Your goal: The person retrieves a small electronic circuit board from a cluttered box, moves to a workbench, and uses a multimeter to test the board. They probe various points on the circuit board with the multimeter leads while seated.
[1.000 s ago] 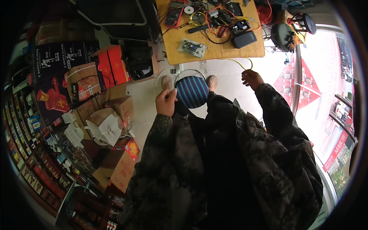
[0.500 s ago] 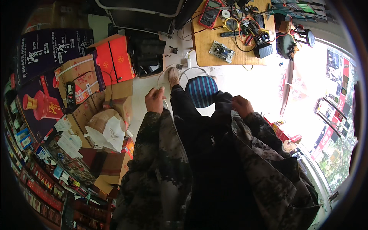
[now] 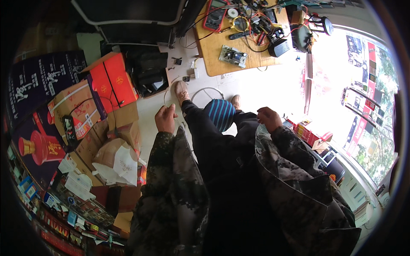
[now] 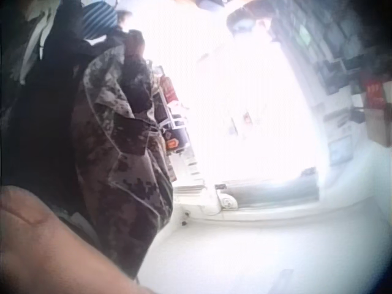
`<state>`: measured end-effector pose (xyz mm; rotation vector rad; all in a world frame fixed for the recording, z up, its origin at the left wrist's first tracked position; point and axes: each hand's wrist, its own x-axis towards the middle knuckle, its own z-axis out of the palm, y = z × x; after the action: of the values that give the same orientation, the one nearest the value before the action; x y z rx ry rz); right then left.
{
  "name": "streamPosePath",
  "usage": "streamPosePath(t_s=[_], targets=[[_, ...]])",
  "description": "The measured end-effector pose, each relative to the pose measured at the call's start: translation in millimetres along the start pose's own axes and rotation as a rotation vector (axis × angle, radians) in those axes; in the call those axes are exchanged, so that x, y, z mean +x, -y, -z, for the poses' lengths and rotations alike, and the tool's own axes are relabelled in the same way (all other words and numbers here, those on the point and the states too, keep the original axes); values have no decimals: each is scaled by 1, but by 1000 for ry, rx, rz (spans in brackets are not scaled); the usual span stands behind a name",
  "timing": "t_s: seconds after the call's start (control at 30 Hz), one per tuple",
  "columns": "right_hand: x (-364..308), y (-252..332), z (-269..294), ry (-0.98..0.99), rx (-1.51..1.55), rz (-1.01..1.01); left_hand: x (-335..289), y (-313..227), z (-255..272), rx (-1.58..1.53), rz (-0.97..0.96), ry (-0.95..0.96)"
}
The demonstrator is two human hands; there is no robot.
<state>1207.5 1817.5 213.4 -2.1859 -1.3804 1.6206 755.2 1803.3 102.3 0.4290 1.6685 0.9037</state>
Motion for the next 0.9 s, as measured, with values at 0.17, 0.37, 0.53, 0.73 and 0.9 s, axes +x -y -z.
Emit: streamPosePath(t_s=[0.17,0.37,0.53,0.73,0.9], targets=[[24,-13,14,-151,-191,97,24,-41,-65,120,-112,101],[93,-16,55,-61,-69,132,27,-75,-139,236,-252,114],[141,-33,93,17,32,154,10,-65,-203,-22,-46,-51],[154,-89,118,93,211,8,-26,-36,-283,146,-63,-36],[153,-129,132,75,240,-35,-48,-47,-335,171,-28,96]])
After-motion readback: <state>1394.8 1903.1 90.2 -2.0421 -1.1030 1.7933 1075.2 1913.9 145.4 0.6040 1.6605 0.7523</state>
